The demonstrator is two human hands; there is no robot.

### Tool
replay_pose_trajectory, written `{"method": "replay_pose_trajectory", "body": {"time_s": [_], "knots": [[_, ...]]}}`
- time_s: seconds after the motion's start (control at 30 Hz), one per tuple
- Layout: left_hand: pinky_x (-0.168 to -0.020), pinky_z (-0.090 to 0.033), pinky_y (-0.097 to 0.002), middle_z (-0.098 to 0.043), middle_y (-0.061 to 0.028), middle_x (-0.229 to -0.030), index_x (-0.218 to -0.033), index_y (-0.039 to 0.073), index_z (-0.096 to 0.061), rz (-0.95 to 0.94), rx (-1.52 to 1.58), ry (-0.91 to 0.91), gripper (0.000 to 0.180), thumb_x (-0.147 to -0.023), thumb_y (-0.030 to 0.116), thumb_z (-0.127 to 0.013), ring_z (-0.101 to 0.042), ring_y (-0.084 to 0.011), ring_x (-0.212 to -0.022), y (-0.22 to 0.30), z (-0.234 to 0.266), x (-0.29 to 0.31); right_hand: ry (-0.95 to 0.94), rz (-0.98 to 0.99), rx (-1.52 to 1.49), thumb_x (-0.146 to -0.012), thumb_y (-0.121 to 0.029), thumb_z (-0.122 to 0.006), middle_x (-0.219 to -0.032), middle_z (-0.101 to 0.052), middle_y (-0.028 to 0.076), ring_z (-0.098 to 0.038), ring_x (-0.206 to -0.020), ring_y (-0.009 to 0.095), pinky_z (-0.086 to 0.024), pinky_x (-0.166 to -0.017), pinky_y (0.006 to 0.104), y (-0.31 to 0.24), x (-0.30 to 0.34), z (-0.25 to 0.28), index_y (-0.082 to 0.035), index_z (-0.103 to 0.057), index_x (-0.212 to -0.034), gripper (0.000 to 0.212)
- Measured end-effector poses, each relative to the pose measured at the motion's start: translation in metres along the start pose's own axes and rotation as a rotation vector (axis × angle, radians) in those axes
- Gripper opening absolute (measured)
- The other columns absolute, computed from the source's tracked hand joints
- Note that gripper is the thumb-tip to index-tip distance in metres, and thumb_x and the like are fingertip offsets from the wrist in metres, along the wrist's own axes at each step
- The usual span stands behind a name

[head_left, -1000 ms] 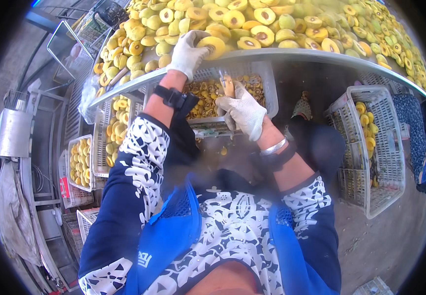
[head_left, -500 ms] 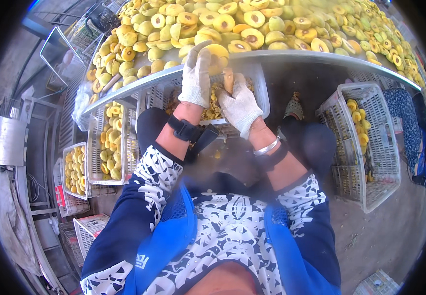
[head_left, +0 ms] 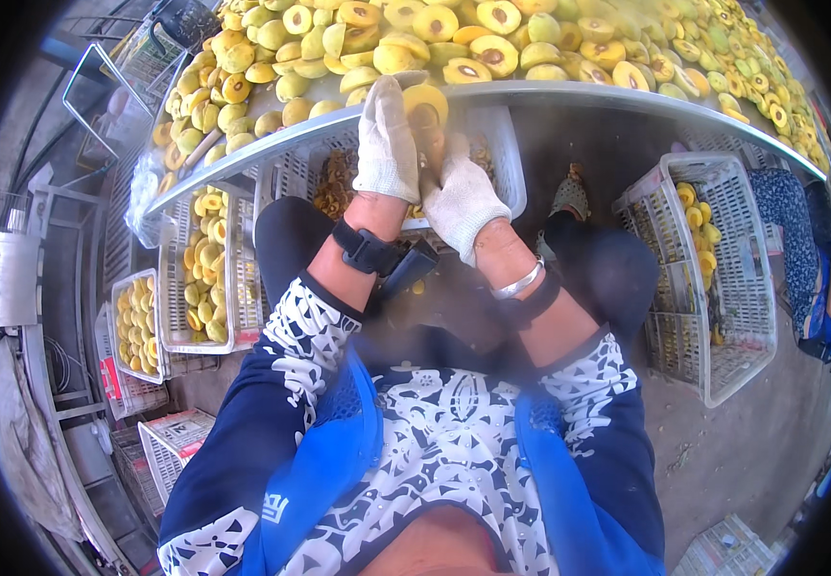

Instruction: The person pits peaches by picking up a half-peach from a pile, using a small curved pitting tool to remove the pit into a center bin, and placing the pitted peach into a side crate.

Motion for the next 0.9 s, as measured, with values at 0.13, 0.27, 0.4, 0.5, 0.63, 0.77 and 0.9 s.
{"method": "replay_pose_trajectory", "body": {"time_s": [0.13,0.27,0.4,0.5,0.63,0.77,0.9], "knots": [[-0.076,-0.051,-0.0288,-0.061,-0.0082,-0.096,-0.110,0.003,-0.058,0.039,-0.029,0.047,0.047,-0.100,0.044,-0.037,-0.059,-0.0156,-0.086,0.006,0.003,0.002,-0.050,0.011,0.075,-0.084,-0.016,-0.052,-0.092,-0.060,0.034,-0.057,-0.092,0.048,-0.047,-0.080,0.0498,-0.001,0.001,-0.004,0.003,-0.040,-0.111,0.034],[-0.070,-0.050,-0.0266,-0.065,-0.0082,-0.089,-0.095,0.002,-0.065,0.132,-0.082,0.126,0.051,-0.099,0.046,-0.039,-0.060,-0.0155,-0.080,0.015,0.007,0.007,-0.006,0.196,0.008,-0.084,-0.013,-0.050,-0.084,-0.061,0.030,-0.063,-0.076,0.043,-0.051,-0.067,0.0460,-0.002,0.006,-0.010,0.002,-0.041,-0.109,0.031],[-0.063,-0.051,-0.0270,-0.067,-0.0113,-0.080,-0.085,0.000,-0.067,0.060,-0.195,0.153,0.057,-0.097,0.050,-0.040,-0.062,-0.0183,-0.068,0.013,0.021,0.002,-0.408,-0.117,-0.473,-0.083,-0.013,-0.052,-0.075,-0.059,0.018,-0.059,-0.053,0.027,-0.047,-0.047,0.0364,-0.007,0.014,-0.010,-0.001,-0.043,-0.109,0.030],[-0.059,-0.051,-0.0291,-0.067,-0.0140,-0.077,-0.081,-0.001,-0.065,-0.023,-0.147,-0.025,0.060,-0.095,0.053,-0.042,-0.063,-0.0209,-0.064,0.018,0.023,0.004,-0.606,-0.222,-0.735,-0.082,-0.010,-0.056,-0.064,-0.051,0.005,-0.041,-0.038,0.009,-0.031,-0.034,0.0234,-0.013,0.026,-0.010,-0.006,-0.045,-0.110,0.030],[-0.060,-0.052,-0.0303,-0.066,-0.0162,-0.079,-0.075,0.000,-0.060,-0.096,-0.097,-0.199,0.063,-0.094,0.057,-0.042,-0.063,-0.0214,-0.066,0.026,0.025,0.008,-0.727,-0.277,-0.765,-0.082,-0.010,-0.057,-0.063,-0.050,0.004,-0.037,-0.037,0.006,-0.025,-0.033,0.0201,-0.015,0.033,-0.006,-0.008,-0.049,-0.100,0.020],[-0.063,-0.050,-0.0250,-0.069,-0.0074,-0.080,-0.086,-0.001,-0.068,-0.111,-0.029,-0.313,0.046,-0.095,0.041,-0.051,-0.062,-0.0126,-0.070,0.035,0.026,0.015,-0.836,-0.328,-0.875,-0.080,-0.008,-0.061,-0.060,-0.050,0.003,-0.038,-0.036,0.007,-0.028,-0.034,0.0203,-0.018,0.039,-0.007,-0.010,-0.050,-0.087,0.014],[-0.064,-0.050,-0.0258,-0.068,-0.0066,-0.080,-0.085,-0.001,-0.067,-0.259,-0.122,-0.412,0.042,-0.095,0.037,-0.053,-0.062,-0.0129,-0.070,0.049,0.023,0.022,-0.929,-0.320,-1.038,-0.081,-0.010,-0.063,-0.061,-0.050,0.002,-0.035,-0.037,0.006,-0.026,-0.033,0.0200,-0.013,0.045,-0.015,-0.011,-0.051,-0.091,0.015]]}}
Point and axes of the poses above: each hand's wrist, its own x-axis away from the middle knuckle, its own z-axis out of the back of the hand, y = z × x, the point moved 5 cm from there along -x, towards the middle knuckle
